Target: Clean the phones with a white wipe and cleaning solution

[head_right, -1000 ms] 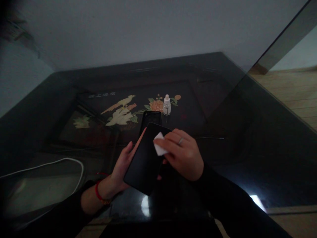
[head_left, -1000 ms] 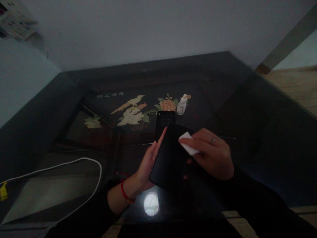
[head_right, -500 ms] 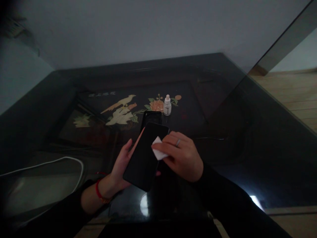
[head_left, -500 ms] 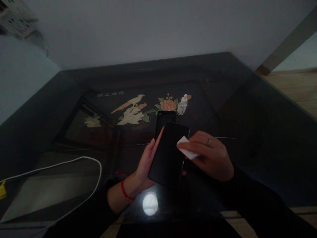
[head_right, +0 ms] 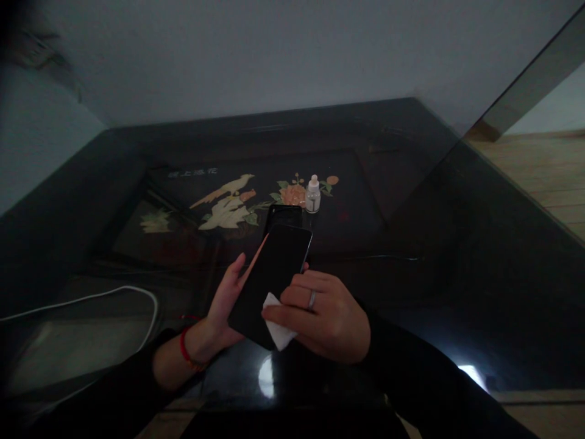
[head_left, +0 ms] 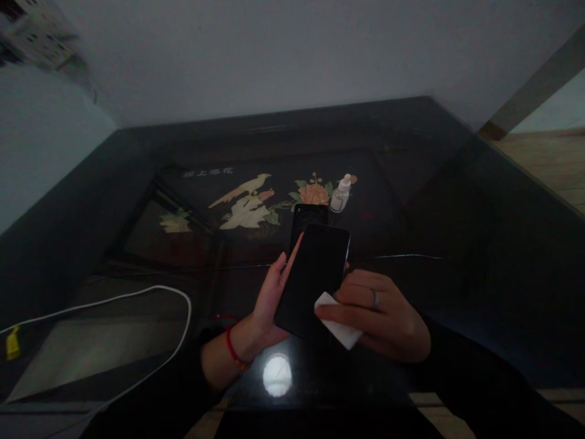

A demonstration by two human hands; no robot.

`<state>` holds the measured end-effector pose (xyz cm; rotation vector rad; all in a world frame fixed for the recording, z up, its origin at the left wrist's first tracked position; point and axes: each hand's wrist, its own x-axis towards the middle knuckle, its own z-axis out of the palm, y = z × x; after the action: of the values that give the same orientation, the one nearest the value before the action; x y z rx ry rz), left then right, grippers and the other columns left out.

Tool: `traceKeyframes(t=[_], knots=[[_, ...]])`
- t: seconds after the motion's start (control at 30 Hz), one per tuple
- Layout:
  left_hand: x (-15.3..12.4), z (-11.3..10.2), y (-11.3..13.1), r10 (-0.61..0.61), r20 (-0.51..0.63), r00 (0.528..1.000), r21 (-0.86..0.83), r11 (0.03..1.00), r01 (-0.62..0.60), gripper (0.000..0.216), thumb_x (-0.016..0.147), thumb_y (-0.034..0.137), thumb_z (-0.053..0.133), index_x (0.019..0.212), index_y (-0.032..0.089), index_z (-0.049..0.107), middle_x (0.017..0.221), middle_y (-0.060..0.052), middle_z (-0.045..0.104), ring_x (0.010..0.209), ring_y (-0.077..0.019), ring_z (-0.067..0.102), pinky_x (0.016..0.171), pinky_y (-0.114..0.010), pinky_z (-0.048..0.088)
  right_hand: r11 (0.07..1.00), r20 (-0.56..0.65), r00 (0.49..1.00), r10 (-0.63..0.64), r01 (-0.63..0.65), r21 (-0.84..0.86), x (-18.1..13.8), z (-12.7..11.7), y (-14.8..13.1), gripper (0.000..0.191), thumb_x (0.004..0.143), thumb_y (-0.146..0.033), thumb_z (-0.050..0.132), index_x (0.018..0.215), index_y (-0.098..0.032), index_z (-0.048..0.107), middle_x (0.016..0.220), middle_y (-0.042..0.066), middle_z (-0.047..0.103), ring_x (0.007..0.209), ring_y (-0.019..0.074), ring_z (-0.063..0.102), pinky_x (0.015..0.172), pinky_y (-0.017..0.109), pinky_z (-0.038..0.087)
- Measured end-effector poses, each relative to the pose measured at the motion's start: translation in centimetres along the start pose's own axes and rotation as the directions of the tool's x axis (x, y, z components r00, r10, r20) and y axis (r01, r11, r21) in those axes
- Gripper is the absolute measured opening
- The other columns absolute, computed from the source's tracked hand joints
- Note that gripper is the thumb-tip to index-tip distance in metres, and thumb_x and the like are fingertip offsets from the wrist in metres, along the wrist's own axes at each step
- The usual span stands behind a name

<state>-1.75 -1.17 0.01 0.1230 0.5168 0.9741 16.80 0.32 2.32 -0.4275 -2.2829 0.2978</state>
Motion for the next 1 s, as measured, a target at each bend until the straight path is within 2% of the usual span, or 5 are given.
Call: traceKeyframes(t=[0.3,0.5,0.67,0.87,1.0], knots=[[-0.2,0.2,0.1,-0.025,-0.023,0.999,0.007,1.000,0.025,0.058,0.096,0.045,0.035,0.151,0.034,0.019,0.128,-0.009,0.063,0.097,-0.0239,0.068,0.095,-0.046,0.046,0.997,0.001,1.000,-0.007,0.007,-0.077,0.1,-0.4,0.5,0.021,0.094,-0.012,0.046,0.099,-0.014,0.066,0.073,0.004,0.065,0.068,0.0149,0.058,0.065,0.029,0.049],[-0.4,0.2,0.4,-0.123,0.093,0.988,-0.012,0.992,0.124,0.060,0.095,0.051,0.031,0.151,0.039,0.011,0.120,-0.010,0.067,0.097,-0.0308,0.068,0.076,-0.053,0.053,0.935,-0.194,0.940,0.279,-0.313,-0.170,0.1,-1.4,0.9,0.023,0.086,-0.006,0.057,0.101,-0.019,0.069,0.081,0.003,0.064,0.074,0.0132,0.060,0.066,0.025,0.050],[-0.3,0.4,0.4,-0.032,-0.032,0.999,-0.001,1.000,0.032,0.059,0.097,0.045,0.030,0.152,0.035,0.013,0.127,-0.009,0.063,0.093,-0.0260,0.069,0.089,-0.050,0.050,0.995,0.006,0.999,0.035,-0.035,-0.097,0.0,-0.9,0.9,0.020,0.089,-0.011,0.052,0.100,-0.016,0.067,0.076,0.004,0.065,0.069,0.0148,0.058,0.063,0.029,0.049],[-0.3,0.1,0.4,-0.109,0.065,0.992,-0.023,0.994,0.110,0.061,0.097,0.049,0.026,0.150,0.041,-0.003,0.121,-0.009,0.066,0.093,-0.0301,0.068,0.075,-0.057,0.053,0.956,-0.139,0.964,0.228,-0.248,-0.154,0.1,-1.4,1.3,0.020,0.088,-0.008,0.055,0.101,-0.018,0.067,0.081,0.004,0.064,0.075,0.0135,0.059,0.066,0.026,0.049],[-0.3,0.2,0.4,-0.046,0.016,0.999,-0.017,0.999,0.046,0.059,0.097,0.045,0.029,0.152,0.035,0.009,0.125,-0.011,0.063,0.094,-0.0268,0.068,0.084,-0.050,0.052,0.998,0.024,0.998,0.054,-0.053,-0.030,0.3,-1.1,0.9,0.018,0.092,-0.013,0.050,0.100,-0.016,0.066,0.076,0.003,0.065,0.069,0.0134,0.059,0.064,0.026,0.050]])
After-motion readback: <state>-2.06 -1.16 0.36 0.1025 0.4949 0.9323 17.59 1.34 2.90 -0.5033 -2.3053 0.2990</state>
